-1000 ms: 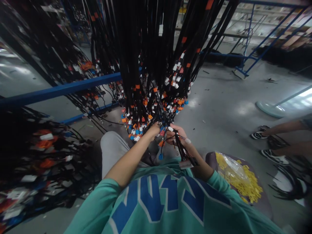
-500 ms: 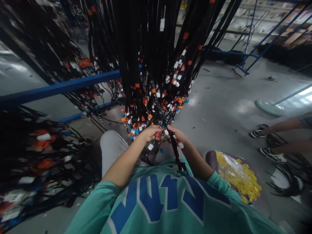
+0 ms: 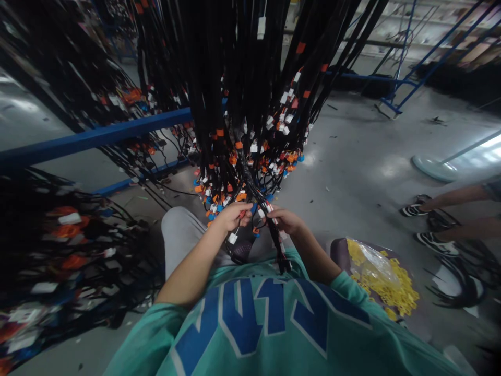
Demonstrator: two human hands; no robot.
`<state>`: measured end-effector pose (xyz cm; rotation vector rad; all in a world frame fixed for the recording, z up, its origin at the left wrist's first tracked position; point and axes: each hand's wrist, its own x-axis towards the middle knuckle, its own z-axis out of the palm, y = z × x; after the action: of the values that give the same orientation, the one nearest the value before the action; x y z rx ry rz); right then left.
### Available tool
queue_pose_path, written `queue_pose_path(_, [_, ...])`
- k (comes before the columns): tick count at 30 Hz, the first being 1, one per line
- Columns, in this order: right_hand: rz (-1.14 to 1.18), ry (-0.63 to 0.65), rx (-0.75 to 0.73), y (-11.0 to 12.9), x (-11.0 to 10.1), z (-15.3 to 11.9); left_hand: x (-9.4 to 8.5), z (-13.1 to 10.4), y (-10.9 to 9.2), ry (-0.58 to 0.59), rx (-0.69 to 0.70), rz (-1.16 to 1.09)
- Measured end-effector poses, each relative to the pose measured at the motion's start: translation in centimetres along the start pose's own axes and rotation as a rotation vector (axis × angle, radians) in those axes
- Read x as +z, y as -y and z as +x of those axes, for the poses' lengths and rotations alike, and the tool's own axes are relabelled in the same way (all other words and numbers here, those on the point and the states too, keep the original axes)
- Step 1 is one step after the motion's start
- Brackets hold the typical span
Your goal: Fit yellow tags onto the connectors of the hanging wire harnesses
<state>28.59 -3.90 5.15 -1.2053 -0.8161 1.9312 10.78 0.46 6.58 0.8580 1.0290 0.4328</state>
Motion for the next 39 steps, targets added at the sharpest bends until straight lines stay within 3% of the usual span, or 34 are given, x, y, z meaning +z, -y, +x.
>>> queue_pose_path(5, [0.035,-0.014,0.006,-0.3,-0.3,0.1,0.3,0.2,0.4,-0.006,0.007,0.059])
queue_pose_path(11, [-0.021,0.041,-0.105,-0.3,0.6,-0.1,0.1,0.7,0.6,0.03,-0.057,0.062])
queue_pose_path(16, [-0.118,-0.112,-0.205,-1.0,1.2,0.2,0.5,0.2,0.3,0.118,-0.18,0.003])
queue_pose_path(22, [-0.334,-0.206,-0.333,-1.9,1.7,0.8,1.6,0.4,1.0,0.009,-0.097,0.056])
queue_pose_path(26, [-0.361,-0.145,-0.311,-1.9,1.0,0.8,1.5,0.6,1.2,-0.019,-0.086,-0.006])
queue_pose_path(29, [-0.378,-0.109,-0.284,-2.3,-0.3,1.2,1.0,0.3,0.7,0.047,-0.153,-0.093])
queue_pose_path(31, [-0.481,-0.159,-0.292,-2.9,-1.1,1.7,0.7,-0.1,0.2,0.097,-0.198,-0.15])
queue_pose_path(33, [-0.663,-0.272,-0.377,-3.4,-1.5,2.1,0.7,-0.6,-0.5,0.134,-0.226,-0.217])
queue_pose_path(36, [-0.956,-0.455,-0.672,-3.3,-1.2,2.4,1.2,-1.2,-1.3,0.189,-0.257,-0.355])
queue_pose_path(39, [-1.179,-0.431,-0.896,-1.9,-0.1,2.3,2.0,-1.8,-1.8,0.22,-0.258,-0.413])
